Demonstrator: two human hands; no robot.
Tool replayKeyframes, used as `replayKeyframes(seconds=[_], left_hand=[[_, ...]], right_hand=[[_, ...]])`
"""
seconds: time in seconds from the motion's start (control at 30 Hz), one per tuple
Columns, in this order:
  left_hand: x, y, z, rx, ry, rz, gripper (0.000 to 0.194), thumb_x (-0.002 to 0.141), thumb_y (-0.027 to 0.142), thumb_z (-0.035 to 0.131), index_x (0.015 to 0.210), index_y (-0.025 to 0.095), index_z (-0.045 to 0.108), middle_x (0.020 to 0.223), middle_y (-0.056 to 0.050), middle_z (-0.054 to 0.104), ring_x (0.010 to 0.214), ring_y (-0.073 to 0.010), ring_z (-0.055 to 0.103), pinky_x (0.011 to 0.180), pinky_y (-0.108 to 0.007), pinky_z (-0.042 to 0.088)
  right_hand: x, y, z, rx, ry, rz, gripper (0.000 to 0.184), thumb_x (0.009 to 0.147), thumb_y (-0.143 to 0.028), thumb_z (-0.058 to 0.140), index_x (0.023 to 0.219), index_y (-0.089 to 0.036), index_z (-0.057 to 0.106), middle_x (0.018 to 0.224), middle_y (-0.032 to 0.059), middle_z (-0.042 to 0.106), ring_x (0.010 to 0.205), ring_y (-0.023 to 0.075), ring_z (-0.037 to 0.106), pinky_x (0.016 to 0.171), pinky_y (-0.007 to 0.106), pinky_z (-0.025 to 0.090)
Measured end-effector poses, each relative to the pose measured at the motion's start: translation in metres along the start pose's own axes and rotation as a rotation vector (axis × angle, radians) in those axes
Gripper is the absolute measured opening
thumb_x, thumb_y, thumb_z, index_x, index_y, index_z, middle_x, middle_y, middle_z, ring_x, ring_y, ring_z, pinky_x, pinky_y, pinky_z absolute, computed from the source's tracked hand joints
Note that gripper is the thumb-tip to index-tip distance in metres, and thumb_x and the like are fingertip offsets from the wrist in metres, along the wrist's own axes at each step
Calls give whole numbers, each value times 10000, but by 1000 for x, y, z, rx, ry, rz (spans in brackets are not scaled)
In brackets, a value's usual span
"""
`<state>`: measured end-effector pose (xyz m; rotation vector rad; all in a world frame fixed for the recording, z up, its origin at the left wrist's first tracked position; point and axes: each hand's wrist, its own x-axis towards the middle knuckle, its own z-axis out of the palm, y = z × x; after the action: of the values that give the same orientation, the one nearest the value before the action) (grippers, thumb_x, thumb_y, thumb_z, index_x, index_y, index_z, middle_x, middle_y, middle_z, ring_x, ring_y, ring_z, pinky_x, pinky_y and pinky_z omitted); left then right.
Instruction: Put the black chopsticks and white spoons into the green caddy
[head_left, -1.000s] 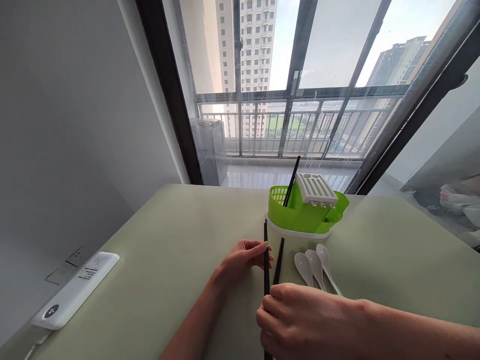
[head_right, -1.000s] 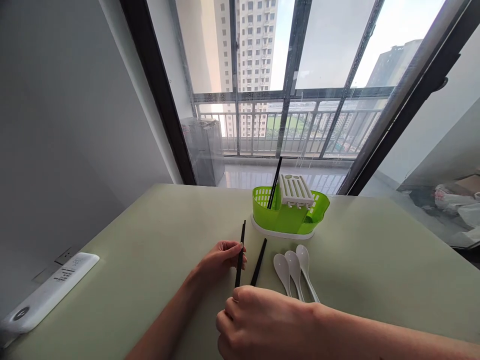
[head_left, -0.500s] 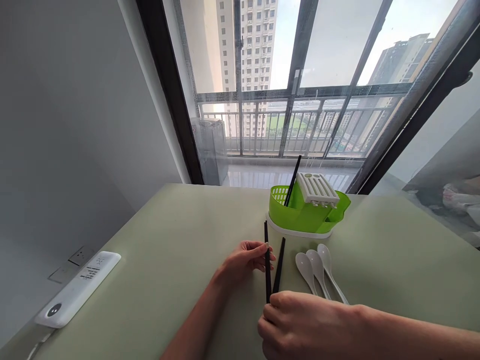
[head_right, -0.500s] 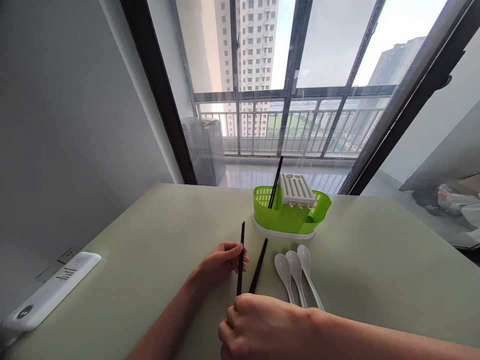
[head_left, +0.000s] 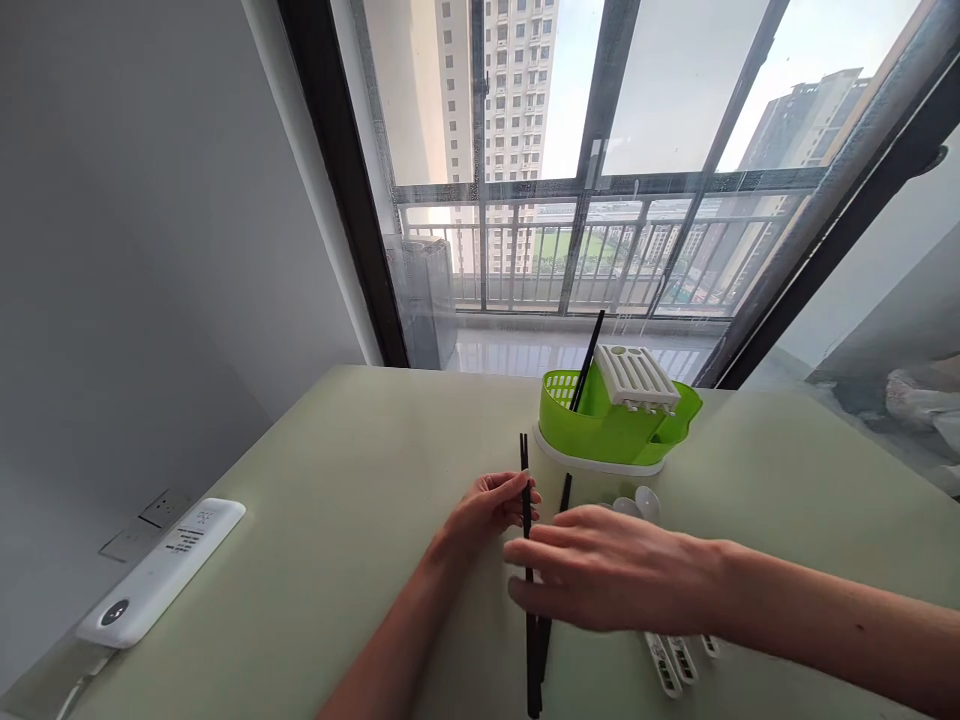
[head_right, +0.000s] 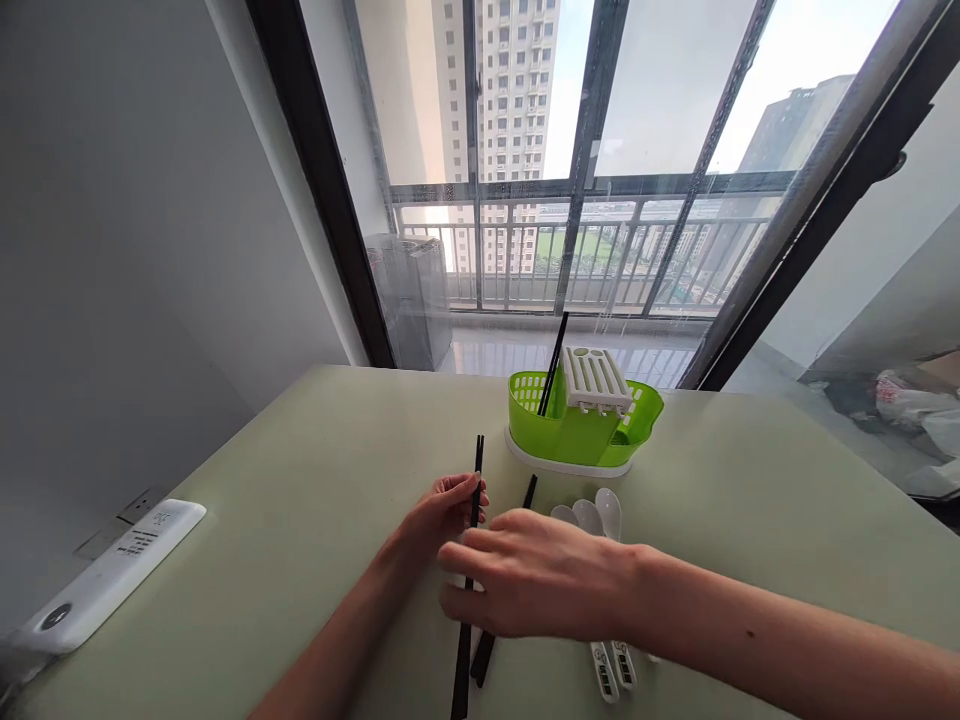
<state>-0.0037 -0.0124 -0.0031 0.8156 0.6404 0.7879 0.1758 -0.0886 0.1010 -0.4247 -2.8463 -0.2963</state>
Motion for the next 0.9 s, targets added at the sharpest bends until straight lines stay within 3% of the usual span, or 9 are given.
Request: replayKeyframes(seconds=[0.1,0.2,0.27,0.37,0.47,0.6,0.8,0.9], left_hand=[[1,1,-1,-43,4,30,403,683,452,905,719,110,695,600,17,625,501,-62,526,508,-206,361],[0,3,-1,-44,18,36,419,680,479,901,779,121,706,662,-3,673,520,-76,582,501,-205,375],[-2,4,0,-39,14,29,430,684,495,894,792,126,703,689,-17,694,521,-82,603,510,-210,402],[-4,4,1,-29,-7,22,452,661,509,904,753,128,678,657,-17,685,493,-81,594,491,-208,401],[-5,2,1,-16,-34,12,500,628,552,908,712,129,654,609,-18,666,451,-84,578,433,-203,347],[-5,-1,1,-8,-66,10,529,606,588,906,694,130,656,598,-21,658,425,-91,569,408,-214,314],[-6,0,2,-16,-88,69,491,635,563,902,801,137,724,647,-8,668,449,-72,537,477,-230,354],[-5,-1,5,92,-86,112,489,727,586,834,846,118,757,709,-52,698,504,-97,559,515,-250,377]], right_hand=[[1,26,-5,88,90,254,154,996,-172,500,1000,-228,644,964,-2,681,716,107,601,603,272,362],[5,44,-3,311,201,688,112,960,-296,570,1020,-232,640,909,-2,703,665,119,631,620,259,422],[9,53,2,554,238,916,218,933,-416,614,1037,-226,635,855,-5,703,618,126,632,609,261,457],[14,61,12,938,224,1069,442,872,-594,649,1079,-204,645,803,1,690,568,131,616,511,250,449],[19,62,19,1124,197,1126,463,812,-648,691,906,-195,663,678,-16,642,522,119,562,456,231,420],[24,62,15,1161,182,1065,483,813,-652,684,681,-198,586,511,-52,534,463,92,476,460,217,396],[23,79,-19,1048,382,983,497,800,-671,704,706,-196,594,575,-44,544,513,92,488,477,217,377],[16,95,-43,913,481,995,510,797,-691,705,746,-188,644,582,-34,548,530,97,501,482,220,379]])
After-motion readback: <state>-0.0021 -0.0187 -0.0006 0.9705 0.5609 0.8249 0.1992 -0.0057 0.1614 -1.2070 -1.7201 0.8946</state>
